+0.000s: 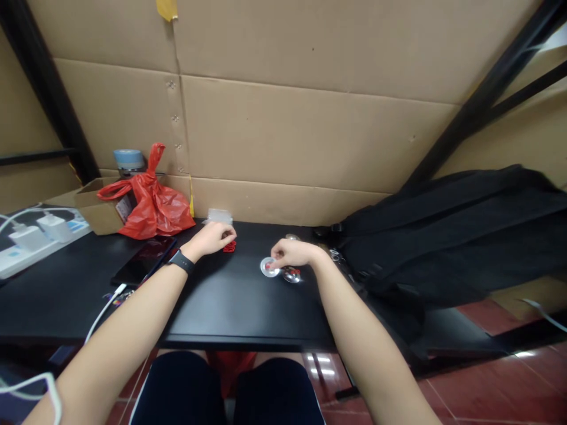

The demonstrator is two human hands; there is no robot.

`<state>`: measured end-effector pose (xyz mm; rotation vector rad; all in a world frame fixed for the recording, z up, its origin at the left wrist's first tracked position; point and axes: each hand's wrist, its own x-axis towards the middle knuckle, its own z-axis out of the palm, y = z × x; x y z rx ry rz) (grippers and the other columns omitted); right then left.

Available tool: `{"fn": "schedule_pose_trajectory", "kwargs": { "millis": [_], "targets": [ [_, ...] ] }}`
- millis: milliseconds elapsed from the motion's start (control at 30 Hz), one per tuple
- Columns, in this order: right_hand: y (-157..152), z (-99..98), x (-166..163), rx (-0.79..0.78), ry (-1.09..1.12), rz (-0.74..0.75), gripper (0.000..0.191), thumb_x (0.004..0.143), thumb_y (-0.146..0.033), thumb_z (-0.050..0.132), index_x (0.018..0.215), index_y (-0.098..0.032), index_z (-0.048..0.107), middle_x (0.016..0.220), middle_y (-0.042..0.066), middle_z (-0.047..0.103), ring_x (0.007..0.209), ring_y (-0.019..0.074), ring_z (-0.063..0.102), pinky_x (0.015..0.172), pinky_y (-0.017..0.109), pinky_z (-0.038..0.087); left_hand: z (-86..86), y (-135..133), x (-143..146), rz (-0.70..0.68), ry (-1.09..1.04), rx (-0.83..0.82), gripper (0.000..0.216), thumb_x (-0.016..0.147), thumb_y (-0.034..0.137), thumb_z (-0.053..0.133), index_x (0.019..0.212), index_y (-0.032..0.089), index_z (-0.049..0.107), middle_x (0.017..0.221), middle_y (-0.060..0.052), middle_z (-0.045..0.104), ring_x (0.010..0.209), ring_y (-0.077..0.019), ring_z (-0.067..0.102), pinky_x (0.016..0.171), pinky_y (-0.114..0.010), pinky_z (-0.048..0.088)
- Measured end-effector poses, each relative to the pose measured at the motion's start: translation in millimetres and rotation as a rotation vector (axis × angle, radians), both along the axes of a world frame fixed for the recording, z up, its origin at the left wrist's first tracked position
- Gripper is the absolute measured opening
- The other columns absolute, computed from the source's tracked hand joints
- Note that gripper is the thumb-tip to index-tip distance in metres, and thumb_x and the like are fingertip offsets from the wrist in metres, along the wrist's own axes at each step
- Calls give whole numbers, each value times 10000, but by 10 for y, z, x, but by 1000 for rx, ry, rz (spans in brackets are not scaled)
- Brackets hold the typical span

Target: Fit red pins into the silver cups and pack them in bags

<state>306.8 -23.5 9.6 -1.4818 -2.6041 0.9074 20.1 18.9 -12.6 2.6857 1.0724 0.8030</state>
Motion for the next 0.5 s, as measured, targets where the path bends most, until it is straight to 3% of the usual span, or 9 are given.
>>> {"fn": "schedule_pose_trajectory", "kwargs": {
  "millis": [100, 167, 233, 333, 500],
  "targets": [
    [5, -29, -107, 195, 160, -26, 373, 776, -530, 651, 683, -169, 641, 623, -19, 586, 600, 118, 482, 574, 245, 342, 44, -150, 172, -80, -32, -62, 189, 905, 297, 553, 934, 173, 693, 799, -33, 719, 693, -146, 649, 671, -234, 469],
    [26, -73, -172, 231, 332, -62, 388, 813, -549, 612, 708, -176, 631, 666, -12, 605, 638, 130, 514, 600, 250, 383, 58, -259, 297, -158, -57, -89, 185, 902, 310, 576, 970, 175, 682, 827, -33, 717, 709, -142, 647, 681, -234, 477],
    [41, -128, -241, 157, 537, -79, 417, 819, -584, 607, 709, -182, 611, 693, -3, 626, 679, 147, 566, 639, 266, 446, 57, -349, 404, -190, -110, -83, 194, 904, 324, 588, 1000, 177, 671, 861, -37, 714, 746, -146, 648, 705, -241, 484],
    [33, -197, -347, -10, 799, -119, 445, 768, -613, 681, 702, -184, 582, 702, 5, 643, 717, 162, 631, 702, 302, 523, 38, -424, 506, -133, -174, -34, 153, 907, 299, 587, 944, 174, 668, 852, -41, 702, 756, -155, 639, 713, -252, 477],
    [-17, -208, -474, -87, 994, -164, 433, 706, -548, 781, 748, -192, 538, 786, 10, 663, 768, 156, 664, 722, 301, 548, 56, -392, 497, -66, -208, -15, 135, 917, 246, 570, 893, 167, 677, 825, -32, 712, 717, -144, 632, 703, -243, 462]
  ]
}}
